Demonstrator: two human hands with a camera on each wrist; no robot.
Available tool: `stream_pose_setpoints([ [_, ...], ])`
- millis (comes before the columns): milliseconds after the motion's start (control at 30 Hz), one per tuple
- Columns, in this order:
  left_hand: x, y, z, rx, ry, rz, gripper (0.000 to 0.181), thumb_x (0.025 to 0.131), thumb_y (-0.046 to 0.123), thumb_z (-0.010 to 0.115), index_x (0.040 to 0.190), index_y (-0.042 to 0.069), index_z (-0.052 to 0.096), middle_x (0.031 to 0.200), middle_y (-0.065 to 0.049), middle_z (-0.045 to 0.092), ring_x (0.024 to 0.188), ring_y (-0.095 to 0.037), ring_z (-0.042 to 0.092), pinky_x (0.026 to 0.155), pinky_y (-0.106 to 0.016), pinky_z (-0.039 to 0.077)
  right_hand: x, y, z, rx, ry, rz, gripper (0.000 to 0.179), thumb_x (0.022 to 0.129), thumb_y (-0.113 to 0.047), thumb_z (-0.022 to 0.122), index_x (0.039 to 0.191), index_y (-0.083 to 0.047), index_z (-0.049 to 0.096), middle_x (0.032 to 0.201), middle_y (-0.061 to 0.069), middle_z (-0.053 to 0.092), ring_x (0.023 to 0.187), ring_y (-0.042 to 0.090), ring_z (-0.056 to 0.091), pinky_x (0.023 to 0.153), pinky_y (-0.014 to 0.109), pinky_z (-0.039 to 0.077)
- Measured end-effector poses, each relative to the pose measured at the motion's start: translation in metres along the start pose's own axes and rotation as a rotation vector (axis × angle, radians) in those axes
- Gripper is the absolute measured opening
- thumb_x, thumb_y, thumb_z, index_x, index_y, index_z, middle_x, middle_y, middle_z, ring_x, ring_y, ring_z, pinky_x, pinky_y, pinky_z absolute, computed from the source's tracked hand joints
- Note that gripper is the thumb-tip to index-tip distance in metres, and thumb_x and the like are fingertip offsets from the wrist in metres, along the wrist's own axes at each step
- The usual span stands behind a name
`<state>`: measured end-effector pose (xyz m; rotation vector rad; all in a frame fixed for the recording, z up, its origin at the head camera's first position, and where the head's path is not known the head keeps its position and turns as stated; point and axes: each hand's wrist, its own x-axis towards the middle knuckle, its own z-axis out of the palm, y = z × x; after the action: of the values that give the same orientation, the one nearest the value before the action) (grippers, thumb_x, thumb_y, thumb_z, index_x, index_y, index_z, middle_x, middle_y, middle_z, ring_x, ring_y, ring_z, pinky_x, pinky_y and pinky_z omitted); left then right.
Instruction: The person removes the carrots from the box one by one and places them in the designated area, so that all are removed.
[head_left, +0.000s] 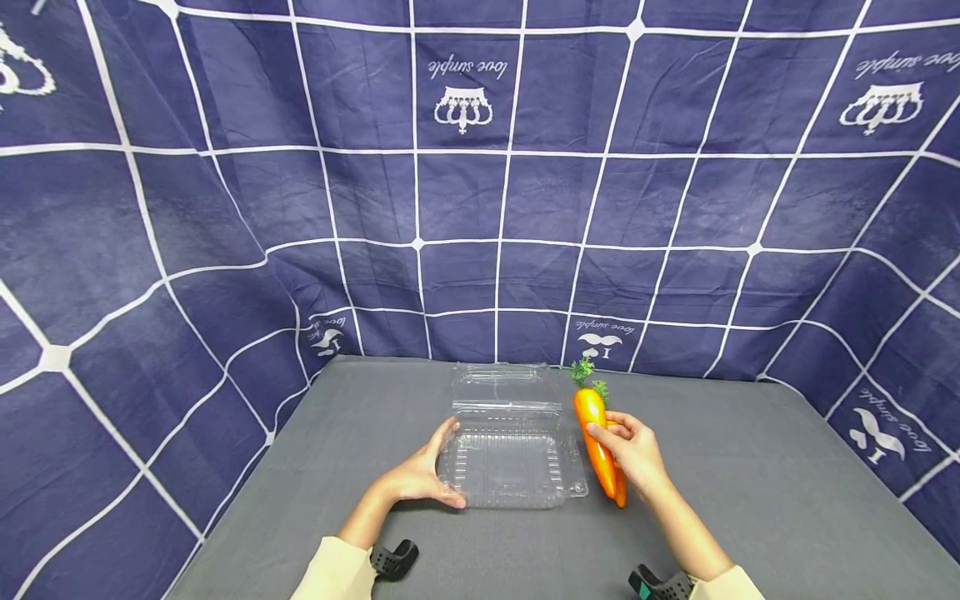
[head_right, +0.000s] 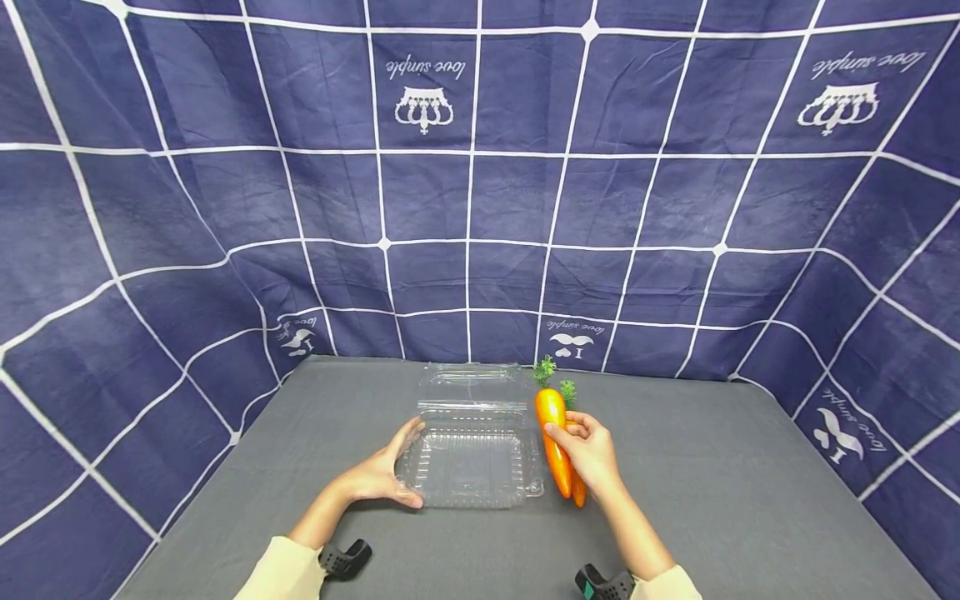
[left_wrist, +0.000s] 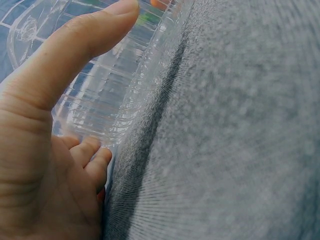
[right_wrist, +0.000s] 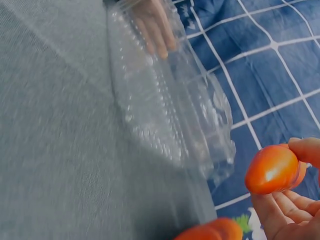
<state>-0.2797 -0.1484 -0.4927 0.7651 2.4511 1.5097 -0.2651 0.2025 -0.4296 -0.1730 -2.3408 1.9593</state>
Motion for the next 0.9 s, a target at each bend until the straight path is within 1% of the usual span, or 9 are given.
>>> stream_pose_setpoints([
  [200, 0.001, -0.002, 0.001, -0.005, -0.004, 0.009, 0.132, 0.058, 0.009, 0.095, 0.154, 0.001, 0.005, 0.157, -0.023, 0.022, 0.144, -0.038, 0.018, 0.112, -0.049, 0.017, -0.002, 0.009, -0.019, -0.028, 0.038, -0.025, 0.046, 0.089, -0.014, 0.072, 0.122, 0.011, 0.053, 0.085, 0.001, 0.067, 0.070, 0.007, 0.061, 0.064, 0.022, 0.051],
  [333, 0.001, -0.003, 0.001, 0.000, -0.002, 0.011, 0.131, 0.058, 0.009, 0.095, 0.154, 0.000, 0.005, 0.156, -0.024, 0.022, 0.144, -0.038, 0.018, 0.113, -0.049, 0.017, -0.004, 0.012, -0.031, -0.044, 0.055, -0.004, 0.049, 0.089, -0.016, 0.072, 0.125, 0.011, 0.051, 0.085, -0.001, 0.068, 0.070, 0.005, 0.060, 0.063, 0.021, 0.050],
  [467, 0.002, -0.002, 0.001, 0.001, 0.000, 0.010, 0.132, 0.058, 0.009, 0.095, 0.154, 0.000, 0.005, 0.156, -0.024, 0.022, 0.144, -0.039, 0.018, 0.113, -0.052, 0.016, -0.003, 0.015, -0.041, -0.065, 0.060, 0.015, 0.054, 0.089, -0.019, 0.072, 0.128, 0.010, 0.050, 0.086, -0.003, 0.068, 0.070, 0.004, 0.060, 0.063, 0.021, 0.050],
  [600, 0.002, -0.001, 0.001, -0.002, 0.000, 0.005, 0.132, 0.058, 0.009, 0.095, 0.154, 0.000, 0.004, 0.157, -0.022, 0.022, 0.144, -0.038, 0.018, 0.112, -0.055, 0.016, 0.000, 0.022, -0.052, -0.064, 0.077, 0.019, 0.055, 0.090, -0.019, 0.072, 0.129, 0.011, 0.048, 0.085, -0.005, 0.068, 0.069, 0.002, 0.061, 0.062, 0.021, 0.050],
  [767, 0.001, -0.001, 0.001, 0.002, 0.001, 0.000, 0.132, 0.058, 0.009, 0.095, 0.154, 0.000, 0.004, 0.157, -0.022, 0.023, 0.144, -0.038, 0.018, 0.112, -0.054, 0.016, 0.001, 0.030, -0.063, -0.093, 0.095, 0.040, 0.055, 0.090, -0.021, 0.072, 0.127, 0.012, 0.048, 0.082, -0.007, 0.068, 0.067, 0.002, 0.060, 0.061, 0.021, 0.050],
  [900, 0.001, -0.001, 0.001, -0.002, -0.001, 0.003, 0.132, 0.058, 0.009, 0.095, 0.154, 0.000, 0.005, 0.156, -0.023, 0.023, 0.144, -0.038, 0.018, 0.112, -0.053, 0.016, 0.002, 0.035, -0.071, -0.127, 0.099, 0.053, 0.056, 0.090, -0.023, 0.071, 0.127, 0.012, 0.048, 0.083, -0.006, 0.068, 0.069, 0.002, 0.058, 0.062, 0.020, 0.049],
])
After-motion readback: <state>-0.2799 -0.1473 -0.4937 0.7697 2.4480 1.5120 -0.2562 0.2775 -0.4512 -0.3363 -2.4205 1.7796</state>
